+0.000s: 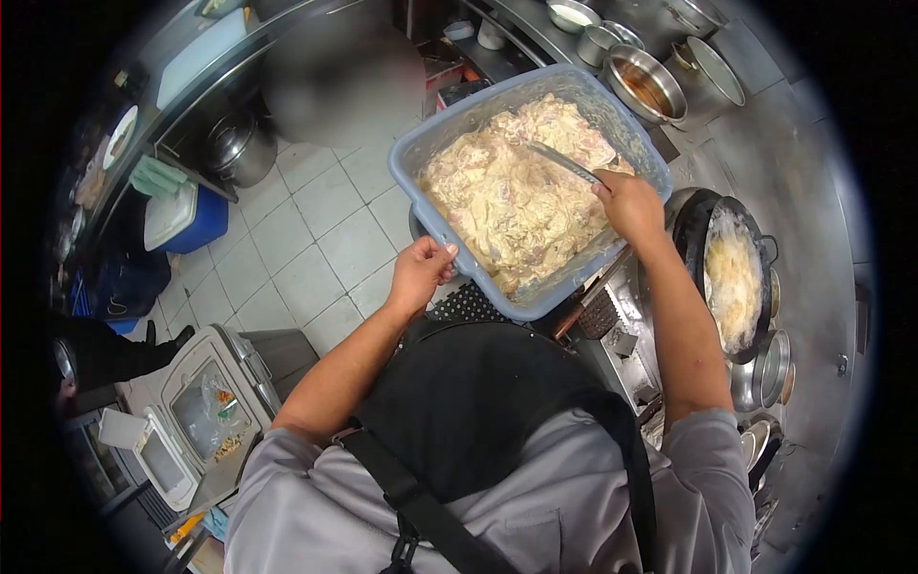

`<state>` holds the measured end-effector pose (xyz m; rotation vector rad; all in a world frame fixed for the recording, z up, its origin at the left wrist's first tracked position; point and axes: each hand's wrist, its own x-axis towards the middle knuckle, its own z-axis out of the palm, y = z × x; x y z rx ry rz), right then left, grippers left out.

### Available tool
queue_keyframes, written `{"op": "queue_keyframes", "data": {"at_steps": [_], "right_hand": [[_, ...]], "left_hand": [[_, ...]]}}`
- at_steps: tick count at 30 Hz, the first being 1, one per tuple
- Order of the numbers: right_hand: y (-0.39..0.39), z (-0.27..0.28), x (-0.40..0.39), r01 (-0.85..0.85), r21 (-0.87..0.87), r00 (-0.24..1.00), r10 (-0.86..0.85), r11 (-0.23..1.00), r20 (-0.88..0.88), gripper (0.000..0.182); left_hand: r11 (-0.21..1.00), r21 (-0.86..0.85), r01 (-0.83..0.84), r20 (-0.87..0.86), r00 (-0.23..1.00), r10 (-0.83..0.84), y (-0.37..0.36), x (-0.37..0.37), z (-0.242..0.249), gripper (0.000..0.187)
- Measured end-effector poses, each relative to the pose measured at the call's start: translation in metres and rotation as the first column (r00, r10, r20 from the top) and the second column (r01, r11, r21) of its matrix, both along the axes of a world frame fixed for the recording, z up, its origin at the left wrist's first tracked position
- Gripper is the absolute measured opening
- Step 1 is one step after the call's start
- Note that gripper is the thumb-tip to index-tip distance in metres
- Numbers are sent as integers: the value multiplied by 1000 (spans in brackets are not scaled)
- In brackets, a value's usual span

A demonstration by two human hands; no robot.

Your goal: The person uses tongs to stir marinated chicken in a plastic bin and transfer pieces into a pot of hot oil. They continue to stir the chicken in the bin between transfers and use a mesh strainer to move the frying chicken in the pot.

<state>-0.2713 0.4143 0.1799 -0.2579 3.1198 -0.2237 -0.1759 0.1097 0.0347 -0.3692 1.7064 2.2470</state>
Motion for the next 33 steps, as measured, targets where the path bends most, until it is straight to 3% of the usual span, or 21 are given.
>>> {"op": "queue_keyframes", "data": {"at_steps": [2,7,14,19,23,25,31,33], "right_hand": [[7,18,12,-61,137,975,89,989,-205,22],[45,70,40,-54,323,883,197,945,-427,20],[119,169,118,172,475,883,79,863,-463,19],[180,214,182,371,499,882,-130,783,-452,24],[216,206,214,447,561,884,-248,696,-397,16],[239,181,222,483,605,875,-384,633,-297,19],[274,93,224,501,640,788,-613,583,-59,22],[273,81,221,487,630,790,-612,605,-23,23]], "left_hand": [[1000,-3,7,-8,1000,-7,-1,0,-4,22],[1000,-25,-11,-46,999,10,0,0,-7,22],[999,-53,-12,-72,997,8,-2,0,-18,25],[1000,7,-23,-66,998,23,2,-1,-21,26],[998,32,-50,-65,997,52,3,0,-20,27],[998,18,-67,-60,996,68,8,2,-13,28],[997,38,-66,-51,996,67,4,0,-17,26],[997,41,-65,-53,996,67,5,1,-16,26]]}}
